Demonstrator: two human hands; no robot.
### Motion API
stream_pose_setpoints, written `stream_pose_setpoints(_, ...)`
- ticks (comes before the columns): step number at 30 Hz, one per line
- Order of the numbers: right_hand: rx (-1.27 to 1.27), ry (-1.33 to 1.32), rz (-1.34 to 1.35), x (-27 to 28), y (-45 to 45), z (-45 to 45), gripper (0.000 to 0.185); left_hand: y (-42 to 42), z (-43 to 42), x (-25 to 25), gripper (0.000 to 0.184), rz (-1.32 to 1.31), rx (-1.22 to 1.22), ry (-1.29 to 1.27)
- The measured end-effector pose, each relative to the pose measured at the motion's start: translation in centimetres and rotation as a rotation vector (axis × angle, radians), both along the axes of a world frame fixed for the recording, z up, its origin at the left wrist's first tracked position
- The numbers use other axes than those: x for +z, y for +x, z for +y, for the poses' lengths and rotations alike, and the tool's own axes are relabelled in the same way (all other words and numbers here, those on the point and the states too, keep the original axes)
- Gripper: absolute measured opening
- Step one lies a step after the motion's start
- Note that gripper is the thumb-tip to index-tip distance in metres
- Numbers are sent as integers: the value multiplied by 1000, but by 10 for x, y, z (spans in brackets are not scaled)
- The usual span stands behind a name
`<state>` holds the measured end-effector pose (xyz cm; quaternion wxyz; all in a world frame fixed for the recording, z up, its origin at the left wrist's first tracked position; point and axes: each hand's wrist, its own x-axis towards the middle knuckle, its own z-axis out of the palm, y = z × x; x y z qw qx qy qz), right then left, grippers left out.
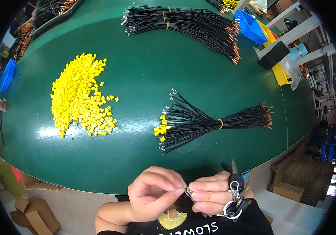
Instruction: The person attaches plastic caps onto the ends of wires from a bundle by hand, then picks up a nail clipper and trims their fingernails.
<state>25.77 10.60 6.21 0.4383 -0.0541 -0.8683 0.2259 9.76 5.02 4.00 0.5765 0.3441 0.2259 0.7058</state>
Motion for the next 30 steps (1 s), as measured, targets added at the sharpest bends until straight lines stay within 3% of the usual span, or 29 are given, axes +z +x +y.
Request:
stream_pose_setpoints(3, 9, -17, 3, 1, -1, 0, 28, -1, 2, 4, 27, 136, 9, -44)
stream_pose_setpoints(16, -7, -17, -28, 1, -1, 0, 23, -4, 2, 1, 26, 203, 14, -14)
stream_pose_setpoints(23, -29, 4, -37, 1, 1, -1, 23, -9, 3, 4, 26, 451, 81, 46)
stream_pose_setpoints(30, 17, -18, -58, 1, 2, 1, 29, -11, 3, 4, 26, 399, 41, 50)
